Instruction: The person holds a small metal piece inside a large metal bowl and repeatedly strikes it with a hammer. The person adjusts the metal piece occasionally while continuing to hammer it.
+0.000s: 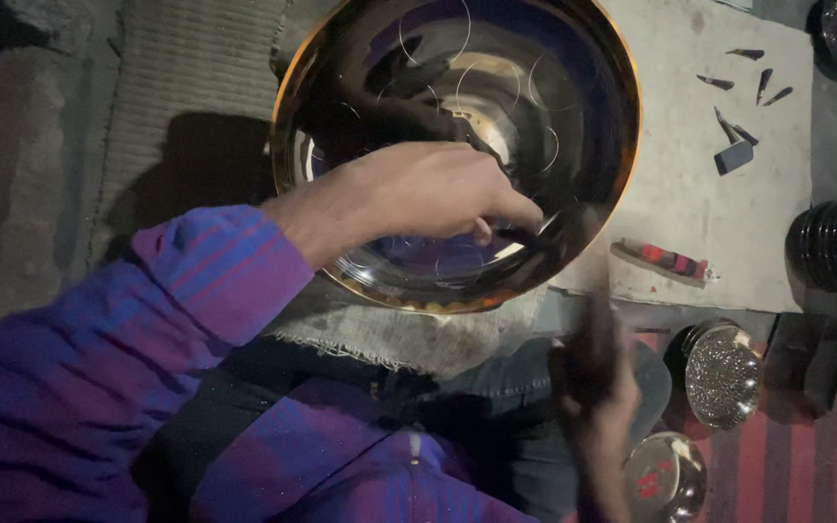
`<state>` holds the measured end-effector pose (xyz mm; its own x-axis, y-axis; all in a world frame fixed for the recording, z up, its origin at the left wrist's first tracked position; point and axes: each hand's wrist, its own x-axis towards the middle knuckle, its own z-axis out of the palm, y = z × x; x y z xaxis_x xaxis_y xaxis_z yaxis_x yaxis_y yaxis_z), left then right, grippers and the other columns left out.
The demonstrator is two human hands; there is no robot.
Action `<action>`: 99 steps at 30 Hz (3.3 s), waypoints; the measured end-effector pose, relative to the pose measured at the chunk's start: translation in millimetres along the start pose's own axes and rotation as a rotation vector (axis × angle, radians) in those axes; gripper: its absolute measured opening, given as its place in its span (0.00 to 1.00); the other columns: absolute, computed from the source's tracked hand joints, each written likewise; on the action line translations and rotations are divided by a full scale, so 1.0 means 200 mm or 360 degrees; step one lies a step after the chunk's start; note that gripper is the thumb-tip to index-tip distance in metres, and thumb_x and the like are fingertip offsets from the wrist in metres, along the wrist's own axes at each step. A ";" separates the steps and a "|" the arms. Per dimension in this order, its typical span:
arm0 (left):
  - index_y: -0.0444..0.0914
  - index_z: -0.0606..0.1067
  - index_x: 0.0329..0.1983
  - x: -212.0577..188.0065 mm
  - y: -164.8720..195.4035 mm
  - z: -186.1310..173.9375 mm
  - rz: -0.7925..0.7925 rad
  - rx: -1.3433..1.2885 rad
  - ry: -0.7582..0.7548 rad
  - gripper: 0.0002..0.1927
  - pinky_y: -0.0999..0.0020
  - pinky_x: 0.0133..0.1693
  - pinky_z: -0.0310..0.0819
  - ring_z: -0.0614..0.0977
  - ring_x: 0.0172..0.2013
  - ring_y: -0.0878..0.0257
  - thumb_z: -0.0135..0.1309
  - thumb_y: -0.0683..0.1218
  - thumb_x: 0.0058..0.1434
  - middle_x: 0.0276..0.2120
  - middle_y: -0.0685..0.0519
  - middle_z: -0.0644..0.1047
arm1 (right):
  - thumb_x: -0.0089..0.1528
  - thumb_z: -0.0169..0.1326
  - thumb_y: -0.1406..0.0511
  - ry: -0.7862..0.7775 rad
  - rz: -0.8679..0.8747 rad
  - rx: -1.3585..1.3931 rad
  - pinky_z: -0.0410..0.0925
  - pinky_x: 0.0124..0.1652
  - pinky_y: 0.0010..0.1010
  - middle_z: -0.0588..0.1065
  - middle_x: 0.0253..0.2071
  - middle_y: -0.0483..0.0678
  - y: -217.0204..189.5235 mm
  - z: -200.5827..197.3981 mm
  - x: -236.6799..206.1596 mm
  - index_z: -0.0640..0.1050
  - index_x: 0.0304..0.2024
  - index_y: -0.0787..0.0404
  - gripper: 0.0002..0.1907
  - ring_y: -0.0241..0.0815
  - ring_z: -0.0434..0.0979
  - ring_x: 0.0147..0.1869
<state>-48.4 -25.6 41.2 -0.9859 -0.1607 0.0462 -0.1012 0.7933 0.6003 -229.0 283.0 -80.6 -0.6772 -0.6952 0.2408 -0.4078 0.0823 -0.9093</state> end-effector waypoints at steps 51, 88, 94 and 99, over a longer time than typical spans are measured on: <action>0.52 0.76 0.59 -0.15 0.06 0.07 -0.0251 -0.0249 0.0224 0.22 0.56 0.46 0.79 0.87 0.44 0.61 0.52 0.39 0.63 0.48 0.54 0.82 | 0.60 0.62 0.69 -0.0371 -0.0230 -0.0822 0.73 0.46 0.36 0.79 0.50 0.58 -0.29 -0.14 0.19 0.62 0.73 0.62 0.40 0.46 0.80 0.48; 0.44 0.70 0.63 -0.28 0.02 0.33 -0.0080 -0.0337 0.1154 0.20 0.62 0.39 0.83 0.87 0.40 0.57 0.57 0.46 0.69 0.41 0.46 0.82 | 0.58 0.61 0.65 -0.0539 -0.0587 -0.0811 0.73 0.37 0.40 0.77 0.42 0.57 -0.95 -0.06 0.47 0.63 0.68 0.59 0.37 0.52 0.82 0.43; 0.43 0.72 0.56 -0.28 0.06 0.45 -0.0403 -0.0379 0.1404 0.19 0.64 0.32 0.81 0.86 0.36 0.59 0.61 0.47 0.64 0.40 0.49 0.83 | 0.63 0.58 0.64 -0.0721 -0.0878 -0.1039 0.74 0.42 0.44 0.78 0.49 0.60 -1.11 -0.08 0.48 0.66 0.71 0.51 0.33 0.59 0.82 0.50; 0.39 0.72 0.56 -0.41 0.14 0.48 -0.0265 -0.0635 0.2026 0.13 0.69 0.41 0.84 0.87 0.40 0.61 0.59 0.41 0.71 0.40 0.49 0.83 | 0.60 0.62 0.66 -0.0718 -0.0443 -0.1639 0.72 0.43 0.44 0.79 0.46 0.57 -1.04 -0.14 0.41 0.66 0.70 0.49 0.36 0.58 0.81 0.48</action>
<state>17.6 66.3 -22.7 -0.1355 -0.8407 0.5243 0.0535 0.5222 0.8512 -216.2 228.3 137.5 -0.2904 -0.9552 0.0577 -0.9546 0.2850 -0.0872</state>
